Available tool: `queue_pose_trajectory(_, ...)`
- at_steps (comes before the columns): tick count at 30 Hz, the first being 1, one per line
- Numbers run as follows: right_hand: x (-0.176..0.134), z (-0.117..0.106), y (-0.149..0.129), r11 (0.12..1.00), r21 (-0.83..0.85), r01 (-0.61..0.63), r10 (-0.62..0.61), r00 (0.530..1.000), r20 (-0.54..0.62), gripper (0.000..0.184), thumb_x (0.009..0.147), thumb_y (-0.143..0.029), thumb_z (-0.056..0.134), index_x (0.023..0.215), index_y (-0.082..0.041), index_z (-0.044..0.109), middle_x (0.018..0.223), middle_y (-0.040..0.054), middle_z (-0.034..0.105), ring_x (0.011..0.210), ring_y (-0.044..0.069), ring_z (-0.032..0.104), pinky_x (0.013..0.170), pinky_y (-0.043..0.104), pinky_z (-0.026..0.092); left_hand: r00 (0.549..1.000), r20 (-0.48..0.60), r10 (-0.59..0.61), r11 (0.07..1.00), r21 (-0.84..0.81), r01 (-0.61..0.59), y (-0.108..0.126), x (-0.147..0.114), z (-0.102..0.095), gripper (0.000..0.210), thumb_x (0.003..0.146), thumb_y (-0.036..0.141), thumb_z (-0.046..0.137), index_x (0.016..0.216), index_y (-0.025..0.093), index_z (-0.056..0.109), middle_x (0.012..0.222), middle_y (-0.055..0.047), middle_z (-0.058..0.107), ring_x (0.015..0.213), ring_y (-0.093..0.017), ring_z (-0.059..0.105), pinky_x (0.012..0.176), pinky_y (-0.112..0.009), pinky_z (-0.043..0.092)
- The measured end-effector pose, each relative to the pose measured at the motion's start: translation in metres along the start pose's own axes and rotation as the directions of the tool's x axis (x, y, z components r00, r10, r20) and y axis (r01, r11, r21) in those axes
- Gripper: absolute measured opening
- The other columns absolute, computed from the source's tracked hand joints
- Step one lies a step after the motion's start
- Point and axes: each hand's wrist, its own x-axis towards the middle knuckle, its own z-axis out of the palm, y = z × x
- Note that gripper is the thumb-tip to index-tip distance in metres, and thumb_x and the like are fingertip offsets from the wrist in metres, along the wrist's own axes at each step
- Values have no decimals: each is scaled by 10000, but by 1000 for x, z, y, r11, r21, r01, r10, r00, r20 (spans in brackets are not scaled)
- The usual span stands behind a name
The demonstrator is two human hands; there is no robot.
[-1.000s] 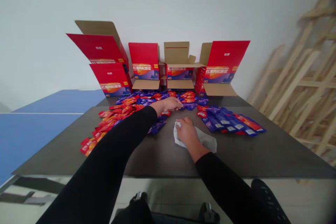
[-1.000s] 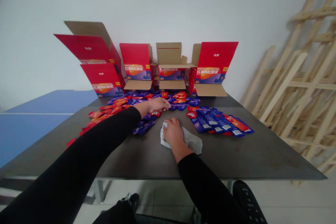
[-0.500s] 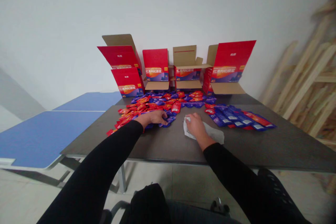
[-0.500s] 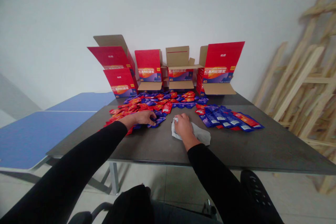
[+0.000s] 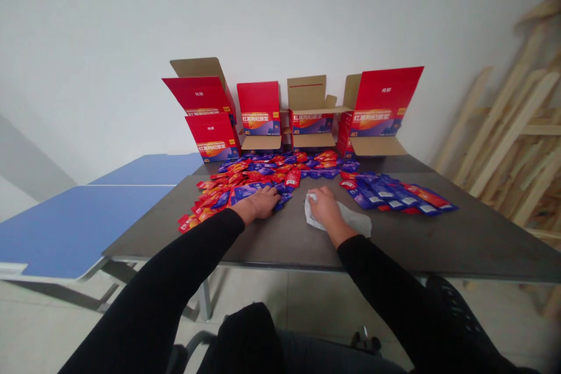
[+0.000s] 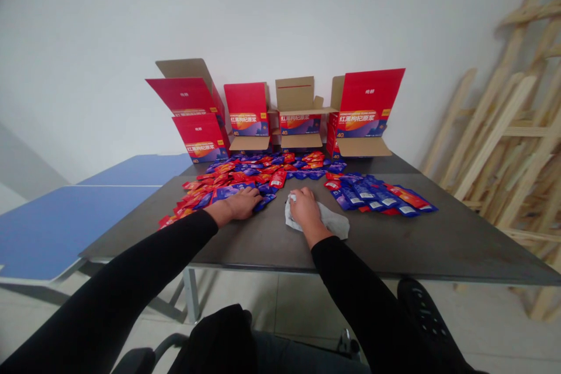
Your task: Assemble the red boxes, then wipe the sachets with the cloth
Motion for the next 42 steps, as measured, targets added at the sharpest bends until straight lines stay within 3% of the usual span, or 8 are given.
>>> queue_pose_trajectory(8, 1, 1, 1, 1000, 7, 2, -2, 1000, -7, 233, 1024, -232, 602, 1191, -218, 764, 1201, 116, 675, 1134, 254, 613, 1044, 358, 485, 995, -61, 76, 997, 20, -75, -7, -3, 5, 477, 989, 120, 468, 1384, 210, 720, 1445, -177, 660, 1333, -337, 578, 1136, -475, 442)
queue_pose_trajectory(15, 1, -2, -1, 1000, -14, -15, 15, 999, 28, 265, 1045, -254, 580, 1232, -197, 758, 1230, 123, 675, 1154, 249, 616, 1056, 341, 473, 981, -87, 172, 978, -104, -181, -11, -5, -3, 381, 1021, 278, 607, 1379, 267, 739, 1477, -106, 696, 1491, -307, 500, 1224, -417, 351)
queue_pose_trajectory(20, 0, -3, -2, 1000, -17, -12, 12, 1000, 21, 262, 1040, -251, 579, 1220, -198, 762, 1211, 121, 684, 1151, 252, 614, 1056, 343, 474, 993, -107, -53, 955, -295, 19, -3, -3, -44, 398, 1091, 341, 453, 1294, 177, 754, 1248, -161, 780, 1105, -270, 730, 980, -321, 500)
queue_pose_trajectory(26, 0, -6, -4, 1000, -15, -22, 23, 999, 41, 280, 1050, -257, 556, 1224, -187, 763, 1213, 131, 680, 1144, 255, 615, 1059, 345, 463, 915, -200, -351, 884, -392, 253, 6, 2, -83, 426, 1095, 470, 463, 1011, 147, 729, 922, -120, 756, 863, -245, 708, 791, -302, 499)
queue_pose_trajectory(30, 0, -4, -3, 1000, -13, -23, 23, 999, 22, 274, 1044, -259, 561, 1217, -189, 761, 1198, 120, 681, 1126, 243, 614, 1054, 336, 467, 913, -221, -343, 820, -545, 176, 15, 11, -67, 363, 1053, 447, 560, 823, 191, 675, 780, -72, 699, 784, -234, 671, 769, -300, 498)
queue_pose_trajectory(34, 0, -2, 0, 1000, 1, -3, 4, 1000, -17, 244, 1031, -249, 573, 1168, -202, 769, 1153, 113, 681, 1105, 246, 618, 1041, 341, 486, 888, -330, -319, 668, -744, -36, 21, 19, -40, 260, 935, 385, 732, 739, 233, 651, 704, -45, 668, 777, -236, 660, 813, -291, 521)
queue_pose_trajectory(38, 0, -1, 1, 1000, 15, 13, -13, 1000, -14, 259, 1030, -237, 570, 1194, -191, 765, 1161, 125, 674, 1119, 259, 619, 1042, 353, 491, 881, -301, -366, 504, -859, -85, 21, 23, -22, 157, 812, 273, 826, 903, 219, 709, 825, -50, 718, 874, -270, 695, 914, -340, 551)
queue_pose_trajectory(42, 0, -3, 0, 1000, 16, -15, 15, 1000, 10, 256, 1026, -231, 581, 1196, -194, 768, 1193, 131, 667, 1141, 265, 617, 1044, 357, 489, 846, -274, -457, 416, -907, -69, 24, 24, -5, 555, 738, 171, 855, 1246, 199, 633, 976, -50, 721, 939, -268, 705, 988, -381, 550)
